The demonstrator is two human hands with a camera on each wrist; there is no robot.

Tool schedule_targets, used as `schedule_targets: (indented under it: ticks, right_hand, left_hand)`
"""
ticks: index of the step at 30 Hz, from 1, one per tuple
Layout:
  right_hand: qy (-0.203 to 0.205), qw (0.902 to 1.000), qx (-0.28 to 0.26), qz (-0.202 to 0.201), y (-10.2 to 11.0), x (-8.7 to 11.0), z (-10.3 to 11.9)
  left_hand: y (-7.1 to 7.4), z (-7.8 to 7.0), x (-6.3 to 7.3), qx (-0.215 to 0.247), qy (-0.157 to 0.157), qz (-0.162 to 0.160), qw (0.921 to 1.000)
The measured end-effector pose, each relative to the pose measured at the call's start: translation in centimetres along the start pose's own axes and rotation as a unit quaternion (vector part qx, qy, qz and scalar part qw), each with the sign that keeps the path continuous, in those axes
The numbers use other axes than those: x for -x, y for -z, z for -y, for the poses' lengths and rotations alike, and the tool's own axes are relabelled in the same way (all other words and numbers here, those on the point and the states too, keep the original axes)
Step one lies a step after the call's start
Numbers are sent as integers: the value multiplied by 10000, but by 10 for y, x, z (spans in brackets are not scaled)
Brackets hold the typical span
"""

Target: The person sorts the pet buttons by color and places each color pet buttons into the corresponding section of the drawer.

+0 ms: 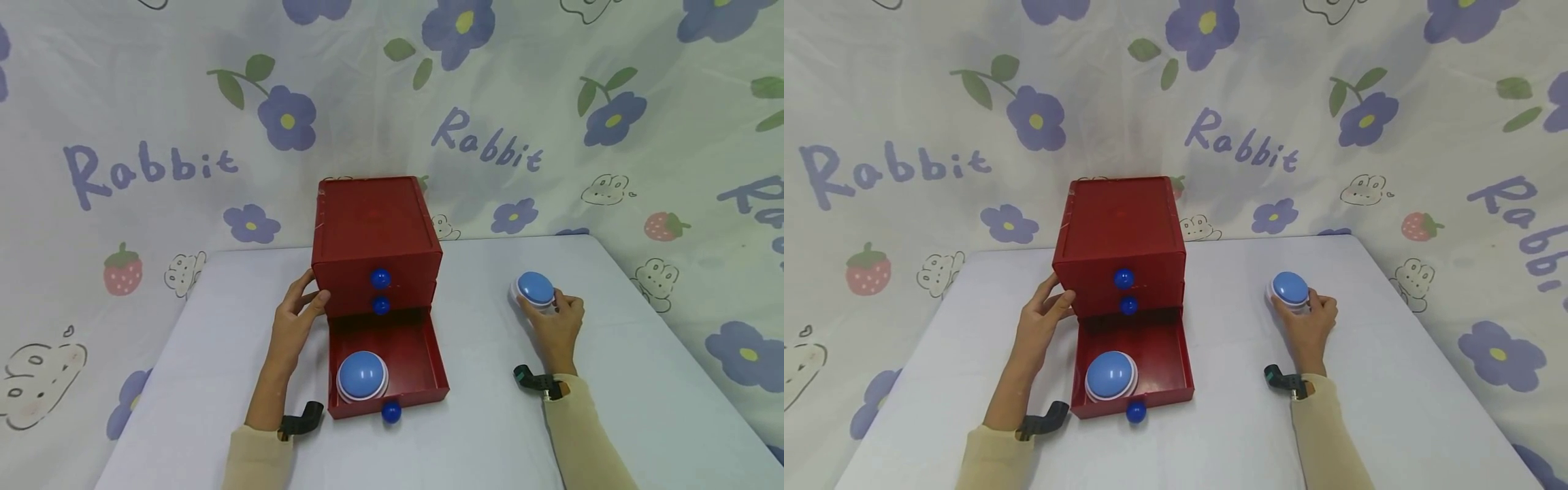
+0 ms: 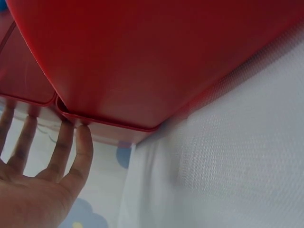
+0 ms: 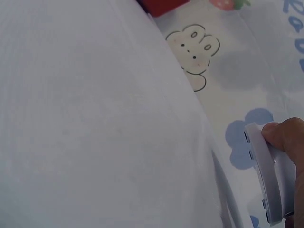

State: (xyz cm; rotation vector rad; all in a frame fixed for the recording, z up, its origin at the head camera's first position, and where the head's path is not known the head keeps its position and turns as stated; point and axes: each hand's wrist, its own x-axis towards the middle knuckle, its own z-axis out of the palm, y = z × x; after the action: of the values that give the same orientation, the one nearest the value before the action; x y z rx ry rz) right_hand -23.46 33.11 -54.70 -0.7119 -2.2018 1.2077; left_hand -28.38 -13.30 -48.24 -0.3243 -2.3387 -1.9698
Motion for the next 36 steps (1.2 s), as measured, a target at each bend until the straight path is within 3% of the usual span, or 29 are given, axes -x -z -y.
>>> schedule_targets:
  ticks: [15,19,22,26,36]
  right_hand:
    - [10,9999,60,100,0,7,0]
    - [73,9999,97,96,0,10,2]
    - [104,9999,80,94,0,12,3]
    - [98,9999,75,97,0,14,3]
    - [334,9994,-105,23,-2,19,0]
  left_hand:
    - [0,0,0,30,80,30,10000]
    - [-1,-18,5,34,121,96,9999]
    - [-1,-17,5,63,146,108,9998]
    - [-1,-1,0,89,102,38,9999]
    - [-1,-2,1,41,128,15,9999]
